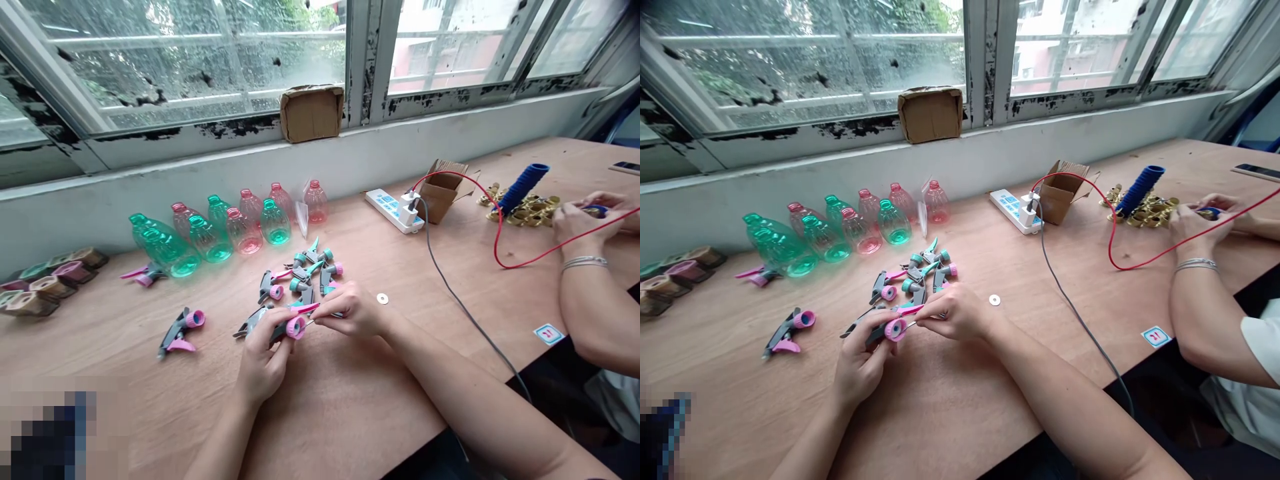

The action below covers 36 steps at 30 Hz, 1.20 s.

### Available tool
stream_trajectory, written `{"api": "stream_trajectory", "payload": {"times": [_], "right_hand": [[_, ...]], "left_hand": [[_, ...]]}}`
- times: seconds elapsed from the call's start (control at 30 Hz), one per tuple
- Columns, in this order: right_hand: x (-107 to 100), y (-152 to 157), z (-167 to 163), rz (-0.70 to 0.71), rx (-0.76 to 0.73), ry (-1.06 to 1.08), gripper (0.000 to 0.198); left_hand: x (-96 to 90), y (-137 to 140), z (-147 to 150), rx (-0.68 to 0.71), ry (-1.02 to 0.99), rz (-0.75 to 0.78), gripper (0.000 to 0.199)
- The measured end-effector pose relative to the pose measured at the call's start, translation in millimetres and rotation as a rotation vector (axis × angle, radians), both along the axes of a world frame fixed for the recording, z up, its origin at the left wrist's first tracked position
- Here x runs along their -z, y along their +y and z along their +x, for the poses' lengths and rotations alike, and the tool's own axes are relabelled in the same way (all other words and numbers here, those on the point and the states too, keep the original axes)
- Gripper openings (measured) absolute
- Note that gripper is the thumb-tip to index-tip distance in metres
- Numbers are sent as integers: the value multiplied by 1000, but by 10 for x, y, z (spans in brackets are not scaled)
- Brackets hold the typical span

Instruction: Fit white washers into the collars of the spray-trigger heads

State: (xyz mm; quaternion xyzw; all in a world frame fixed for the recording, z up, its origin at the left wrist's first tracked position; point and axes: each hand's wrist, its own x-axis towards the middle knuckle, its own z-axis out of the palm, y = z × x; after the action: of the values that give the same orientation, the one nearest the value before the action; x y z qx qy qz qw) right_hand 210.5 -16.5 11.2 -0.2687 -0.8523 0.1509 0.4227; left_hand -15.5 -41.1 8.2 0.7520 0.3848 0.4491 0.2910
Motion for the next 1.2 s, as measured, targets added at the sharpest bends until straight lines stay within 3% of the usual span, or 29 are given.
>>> {"api": "stream_trajectory", "payload": {"times": [0.1, 0.23, 0.53, 0.73, 1.07, 1.2], "right_hand": [[-32, -15, -24, -1, -9, 27, 13], [-81, -43, -60, 24, 13, 47, 14], [-99, -72, -64, 290, 149, -61, 13], [-133, -81, -55, 354, 140, -87, 14], [-104, -85, 0, 214, 256, -137, 17], [-130, -104, 2, 180, 262, -177, 17]], "left_hand": [[-23, -24, 43, 47, -92, -116, 20], [-94, -65, 119, 11, -182, -238, 20], [-132, -76, 151, -35, -233, -326, 28], [-72, -63, 113, -65, -207, -308, 31], [-54, -84, 86, -216, 68, -35, 27], [-97, -91, 101, -198, 151, 15, 25]]}}
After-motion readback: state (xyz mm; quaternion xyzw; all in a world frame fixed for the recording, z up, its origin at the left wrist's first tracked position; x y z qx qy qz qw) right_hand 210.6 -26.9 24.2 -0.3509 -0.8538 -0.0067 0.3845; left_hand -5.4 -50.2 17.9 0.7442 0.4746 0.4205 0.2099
